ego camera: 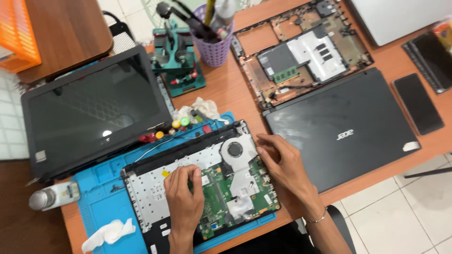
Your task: The person manipulates internal laptop components by hand, handling wires and a RAM module, and moves the internal metal housing parts.
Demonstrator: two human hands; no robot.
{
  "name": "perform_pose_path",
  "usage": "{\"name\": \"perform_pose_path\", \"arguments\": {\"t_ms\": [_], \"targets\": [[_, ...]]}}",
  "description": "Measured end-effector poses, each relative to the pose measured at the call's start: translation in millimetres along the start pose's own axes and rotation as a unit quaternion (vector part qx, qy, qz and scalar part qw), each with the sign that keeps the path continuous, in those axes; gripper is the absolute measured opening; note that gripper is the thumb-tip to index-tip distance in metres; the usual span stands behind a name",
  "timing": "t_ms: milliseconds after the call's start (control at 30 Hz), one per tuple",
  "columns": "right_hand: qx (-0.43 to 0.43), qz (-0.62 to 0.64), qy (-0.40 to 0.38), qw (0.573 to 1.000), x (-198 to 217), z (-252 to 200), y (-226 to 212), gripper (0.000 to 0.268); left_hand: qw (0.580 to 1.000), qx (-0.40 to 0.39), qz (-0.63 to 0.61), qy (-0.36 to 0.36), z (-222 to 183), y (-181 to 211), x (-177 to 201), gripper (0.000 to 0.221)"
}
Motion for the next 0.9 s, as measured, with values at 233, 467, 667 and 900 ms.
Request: {"name": "perform_pose_path", "arguments": {"t_ms": [233,467,667,900], "targets": [[-0.021,-0.042,0.030,0.998,43.4,8.6,21.1,0.014,0.999,-0.021,-0.011,-0.033,29.0,44.0,-19.7,0.012],[-0.035,-0.040,0.028,0.998,77.4,37.0,28.9,0.016,0.997,-0.034,-0.010,-0.066,58.7,82.0,-48.5,0.008],[-0.061,-0.064,0.025,0.996,109.0,76.4,45.2,0.023,0.994,-0.049,-0.010,-0.095,88.0,110.2,-84.7,0.008],[-0.089,-0.066,0.002,0.994,136.4,127.0,61.6,0.038,0.992,-0.090,-0.004,-0.083,129.4,150.2,-109.1,0.016]]}}
Point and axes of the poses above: each hand's wrist, its own z-axis towards the middle knuckle, its own x-axis out of the back of the hand, y = z × x, the point moved 10 cm from there along z, towards the middle knuckle, and after that the axes turned 12 degrees about z, right-handed, at the moved point
